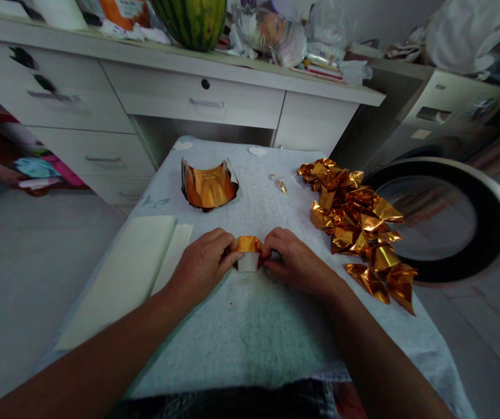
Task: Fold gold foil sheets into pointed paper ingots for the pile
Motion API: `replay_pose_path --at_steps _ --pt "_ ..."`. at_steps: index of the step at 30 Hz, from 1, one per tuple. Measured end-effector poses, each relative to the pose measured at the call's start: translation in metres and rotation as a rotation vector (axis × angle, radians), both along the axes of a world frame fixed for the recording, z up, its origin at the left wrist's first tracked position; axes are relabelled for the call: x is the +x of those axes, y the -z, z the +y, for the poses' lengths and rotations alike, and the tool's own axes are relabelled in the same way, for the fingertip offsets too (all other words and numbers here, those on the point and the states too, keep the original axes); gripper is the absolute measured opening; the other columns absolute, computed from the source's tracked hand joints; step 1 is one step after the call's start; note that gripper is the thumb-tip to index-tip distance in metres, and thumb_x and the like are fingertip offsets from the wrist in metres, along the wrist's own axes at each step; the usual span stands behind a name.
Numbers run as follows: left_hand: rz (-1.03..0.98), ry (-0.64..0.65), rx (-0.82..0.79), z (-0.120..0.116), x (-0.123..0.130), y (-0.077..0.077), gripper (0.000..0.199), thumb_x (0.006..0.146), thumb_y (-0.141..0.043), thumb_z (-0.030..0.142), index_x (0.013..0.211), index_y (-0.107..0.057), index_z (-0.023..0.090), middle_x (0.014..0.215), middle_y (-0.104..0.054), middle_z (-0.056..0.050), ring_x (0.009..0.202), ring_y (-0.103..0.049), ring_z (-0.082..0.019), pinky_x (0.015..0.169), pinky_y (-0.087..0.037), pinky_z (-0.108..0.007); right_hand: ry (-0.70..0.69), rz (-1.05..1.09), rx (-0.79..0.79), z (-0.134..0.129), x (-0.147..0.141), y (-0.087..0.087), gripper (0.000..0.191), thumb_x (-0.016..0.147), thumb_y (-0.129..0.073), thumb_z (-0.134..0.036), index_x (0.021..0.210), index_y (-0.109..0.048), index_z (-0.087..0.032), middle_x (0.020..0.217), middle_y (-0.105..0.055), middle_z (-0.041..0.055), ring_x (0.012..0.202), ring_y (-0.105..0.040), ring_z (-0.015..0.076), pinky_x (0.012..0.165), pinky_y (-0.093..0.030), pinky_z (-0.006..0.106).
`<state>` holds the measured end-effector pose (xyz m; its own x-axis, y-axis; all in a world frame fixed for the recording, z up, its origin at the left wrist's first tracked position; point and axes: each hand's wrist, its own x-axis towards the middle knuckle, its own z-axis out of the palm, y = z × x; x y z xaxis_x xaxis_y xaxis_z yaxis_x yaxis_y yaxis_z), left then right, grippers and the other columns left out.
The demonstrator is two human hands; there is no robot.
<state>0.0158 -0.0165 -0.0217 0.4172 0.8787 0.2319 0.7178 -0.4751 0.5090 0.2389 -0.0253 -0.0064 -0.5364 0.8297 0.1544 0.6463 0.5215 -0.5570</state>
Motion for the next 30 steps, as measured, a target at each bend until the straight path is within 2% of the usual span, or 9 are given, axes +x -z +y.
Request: replay_pose_path --at_steps 8,14,21,26,30 --pt "0.094 0.114 0.043 0.000 -0.002 0.002 0.015 0.092 -0.049 0.016 0.085 -0.062 0.018 0.086 -0.061 -0.005 0.085 -0.056 -0.022 0.077 -0.045 -0.036 -0.004 -0.070 0.024 -0.001 -0.003 -0.005 0.013 0.080 -0.062 -0.005 0.086 -0.063 -0.017 0.094 -0.061 0.0057 0.090 -0.052 0.0181 0.081 -0.042 0.031" --pt "0.114 0.176 0.047 -0.003 -0.008 -0.002 0.029 0.076 -0.044 0.000 0.089 -0.062 0.020 0.092 -0.062 -0.005 0.090 -0.054 -0.022 0.081 -0.046 -0.038 -0.026 -0.172 0.060 -0.003 -0.006 -0.008 0.012 0.084 -0.059 -0.010 0.089 -0.068 -0.017 0.093 -0.062 0.0066 0.089 -0.053 0.0186 0.080 -0.043 0.031" --pt "0.127 0.224 0.047 -0.006 -0.011 -0.009 0.022 0.077 -0.053 0.008 0.092 -0.063 0.021 0.098 -0.063 -0.006 0.095 -0.055 -0.024 0.086 -0.047 -0.042 -0.052 -0.229 0.140 -0.004 -0.004 -0.006 0.015 0.086 -0.056 -0.011 0.086 -0.069 -0.019 0.092 -0.062 0.0062 0.084 -0.053 0.0177 0.074 -0.041 0.030" --pt "0.147 0.219 0.114 -0.005 -0.012 -0.005 0.017 0.085 -0.058 0.019 0.101 -0.064 0.018 0.101 -0.065 -0.009 0.096 -0.056 -0.025 0.086 -0.049 -0.043 -0.034 -0.183 0.111 -0.003 -0.002 -0.006 0.017 0.087 -0.053 -0.009 0.087 -0.068 -0.018 0.093 -0.063 0.0064 0.086 -0.055 0.0175 0.075 -0.043 0.029" --pt "0.168 0.209 0.208 -0.003 -0.010 0.000 0.015 0.092 -0.052 0.019 0.095 -0.066 0.016 0.093 -0.068 -0.008 0.087 -0.059 -0.023 0.080 -0.051 -0.040 -0.015 -0.153 0.105 -0.003 -0.003 -0.004 0.017 0.089 -0.050 -0.011 0.087 -0.066 -0.017 0.093 -0.064 0.0068 0.088 -0.055 0.0179 0.078 -0.044 0.029"
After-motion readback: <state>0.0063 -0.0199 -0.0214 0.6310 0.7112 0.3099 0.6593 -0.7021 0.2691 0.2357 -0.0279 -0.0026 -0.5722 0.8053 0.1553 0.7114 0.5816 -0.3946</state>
